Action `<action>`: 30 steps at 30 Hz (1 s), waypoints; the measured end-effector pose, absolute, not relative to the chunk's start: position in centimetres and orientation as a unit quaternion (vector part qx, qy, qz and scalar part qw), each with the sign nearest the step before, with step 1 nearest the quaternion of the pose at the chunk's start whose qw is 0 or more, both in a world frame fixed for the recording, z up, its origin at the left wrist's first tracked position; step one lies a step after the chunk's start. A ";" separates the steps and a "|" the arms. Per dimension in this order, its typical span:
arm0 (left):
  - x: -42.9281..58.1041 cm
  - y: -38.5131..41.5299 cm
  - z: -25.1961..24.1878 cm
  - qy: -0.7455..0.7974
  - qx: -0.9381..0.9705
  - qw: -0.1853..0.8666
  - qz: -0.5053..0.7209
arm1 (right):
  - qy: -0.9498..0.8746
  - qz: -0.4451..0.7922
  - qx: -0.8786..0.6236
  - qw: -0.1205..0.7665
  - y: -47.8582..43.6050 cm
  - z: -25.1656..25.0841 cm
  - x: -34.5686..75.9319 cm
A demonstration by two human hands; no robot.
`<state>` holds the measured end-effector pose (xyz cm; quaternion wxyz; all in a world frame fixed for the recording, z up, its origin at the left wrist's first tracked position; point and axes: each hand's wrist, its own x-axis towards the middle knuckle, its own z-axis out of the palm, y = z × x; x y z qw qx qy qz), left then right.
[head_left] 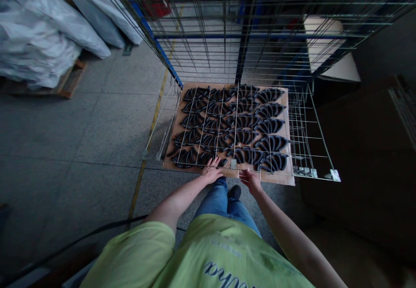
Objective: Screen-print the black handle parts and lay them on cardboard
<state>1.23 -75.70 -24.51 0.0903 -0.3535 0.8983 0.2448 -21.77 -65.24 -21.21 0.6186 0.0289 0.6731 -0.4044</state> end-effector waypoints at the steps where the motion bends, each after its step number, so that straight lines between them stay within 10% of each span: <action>1: 1.8 -75.4 -24.5 0.904 -0.343 0.087 0.242 | 0.676 -0.399 0.030 0.619 -65.3 -21.4 -21.7; 16: 4.8 -74.5 -22.0 0.903 -0.333 0.046 0.268 | 0.709 -0.290 -0.027 0.643 -65.8 -22.9 -22.8; 30: -1.6 -80.6 -17.0 0.870 -0.433 0.121 0.204 | 0.809 -0.325 -0.131 0.472 -54.9 -15.9 -36.0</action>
